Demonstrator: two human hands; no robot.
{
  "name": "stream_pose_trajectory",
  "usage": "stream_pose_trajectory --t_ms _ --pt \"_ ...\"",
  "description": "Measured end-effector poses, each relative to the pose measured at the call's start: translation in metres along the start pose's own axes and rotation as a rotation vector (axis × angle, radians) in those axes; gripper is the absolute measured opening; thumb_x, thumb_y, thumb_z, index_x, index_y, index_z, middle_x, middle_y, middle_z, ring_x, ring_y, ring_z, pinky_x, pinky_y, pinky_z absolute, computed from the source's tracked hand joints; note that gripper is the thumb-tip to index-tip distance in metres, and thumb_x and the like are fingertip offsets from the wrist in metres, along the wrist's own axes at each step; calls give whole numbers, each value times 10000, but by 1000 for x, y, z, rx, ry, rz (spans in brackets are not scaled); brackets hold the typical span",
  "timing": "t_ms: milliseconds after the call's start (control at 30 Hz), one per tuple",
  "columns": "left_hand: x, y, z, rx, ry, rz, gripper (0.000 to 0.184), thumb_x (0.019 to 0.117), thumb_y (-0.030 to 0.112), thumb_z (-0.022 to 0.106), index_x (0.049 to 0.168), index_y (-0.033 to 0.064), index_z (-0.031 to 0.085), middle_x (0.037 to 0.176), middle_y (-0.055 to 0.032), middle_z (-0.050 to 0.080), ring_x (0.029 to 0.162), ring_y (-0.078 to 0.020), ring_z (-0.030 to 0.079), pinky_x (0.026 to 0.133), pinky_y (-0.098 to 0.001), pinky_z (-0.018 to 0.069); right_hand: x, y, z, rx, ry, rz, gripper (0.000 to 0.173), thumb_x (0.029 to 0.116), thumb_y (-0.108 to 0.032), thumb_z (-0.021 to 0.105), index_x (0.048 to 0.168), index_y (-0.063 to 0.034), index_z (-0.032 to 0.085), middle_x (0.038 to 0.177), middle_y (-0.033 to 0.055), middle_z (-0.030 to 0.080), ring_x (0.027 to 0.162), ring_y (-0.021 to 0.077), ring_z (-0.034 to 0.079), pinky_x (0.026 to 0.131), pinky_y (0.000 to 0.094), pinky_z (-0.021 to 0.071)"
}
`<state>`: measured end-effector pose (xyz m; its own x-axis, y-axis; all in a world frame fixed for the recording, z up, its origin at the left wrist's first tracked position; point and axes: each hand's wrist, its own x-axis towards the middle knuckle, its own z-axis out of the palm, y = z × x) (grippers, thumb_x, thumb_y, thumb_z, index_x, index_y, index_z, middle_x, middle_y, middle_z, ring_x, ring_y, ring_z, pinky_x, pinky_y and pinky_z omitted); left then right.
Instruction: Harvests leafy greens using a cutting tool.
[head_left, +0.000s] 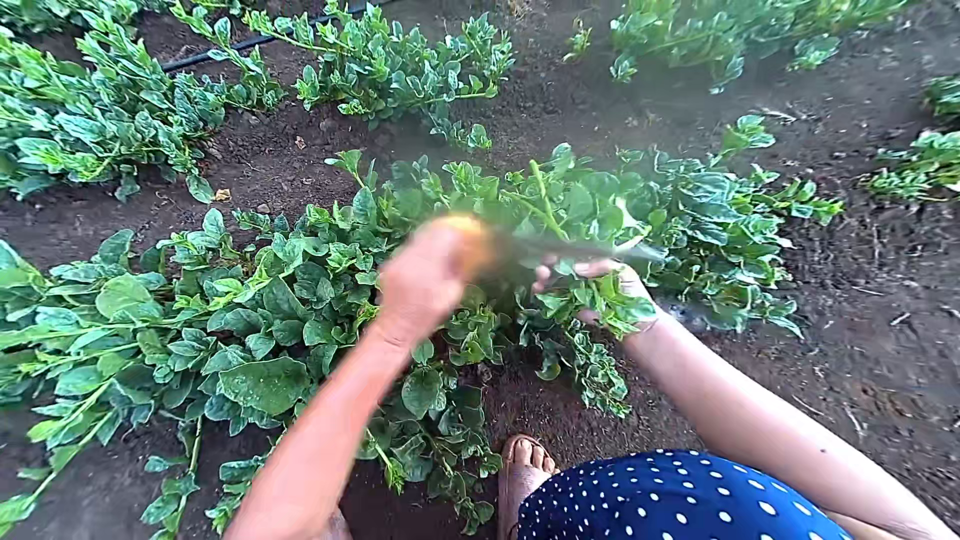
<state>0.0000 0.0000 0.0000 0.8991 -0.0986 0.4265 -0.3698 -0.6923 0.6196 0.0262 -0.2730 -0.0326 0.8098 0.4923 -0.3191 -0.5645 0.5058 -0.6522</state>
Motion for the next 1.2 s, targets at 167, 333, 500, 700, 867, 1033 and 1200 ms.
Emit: stream_pose_trajectory --t_ms 167,333,500,700,867,1033,1200 --pt "43 -151 -77 115 88 -795 611 973 276 698 1424 -51 445 1322 -254 629 1244 -386 618 1068 -586 470 16 4 -13 103 -237 -53 415 840 -216 769 1244 -153 693 981 39 746 909 196 745 864 390 631" --pt "66 -236 -71 71 -85 -1089 670 941 252 758 1450 -48 441 1333 -307 581 1195 -430 614 1007 -600 499 13 -1 -19 347 -422 -61 373 891 -183 708 1251 -91 669 1056 68 720 998 219 715 934 420 593" --pt "75 -281 -39 9 -270 -1126 554 950 166 724 1399 -69 500 1354 -316 570 1247 -440 585 1036 -611 482 -3 -20 3 337 -449 -145 314 885 -138 692 1192 -74 704 1007 47 718 954 201 712 921 404 589" --pt "68 -237 -58 -284 -164 -1001 464 966 -19 650 1394 -37 471 1295 -227 572 1025 -258 669 861 -399 594 11 2 9 259 -232 -119 270 895 -230 731 1147 -136 719 937 13 724 919 158 724 890 364 609" --pt "71 -101 -66 -242 -84 -643 454 903 73 751 1306 -5 556 1112 -159 672 915 -209 705 838 -419 610 39 39 31 132 -17 4 174 898 -294 733 1045 -201 727 1066 80 754 960 203 740 823 350 625" --pt "20 48 -5 -100 -43 -175 269 943 84 676 1200 7 662 973 -141 700 822 -265 706 693 -461 602 36 45 26 155 -5 48 224 920 -404 675 1024 -212 726 957 33 750 872 143 728 772 319 616" --pt "-10 88 56 -104 104 83 92 820 -3 735 903 20 705 864 -130 716 837 -281 741 609 -404 600 2 27 -7 -139 -83 112 393 1102 -166 212 1063 -134 602 931 -35 710 889 30 671 808 214 557"
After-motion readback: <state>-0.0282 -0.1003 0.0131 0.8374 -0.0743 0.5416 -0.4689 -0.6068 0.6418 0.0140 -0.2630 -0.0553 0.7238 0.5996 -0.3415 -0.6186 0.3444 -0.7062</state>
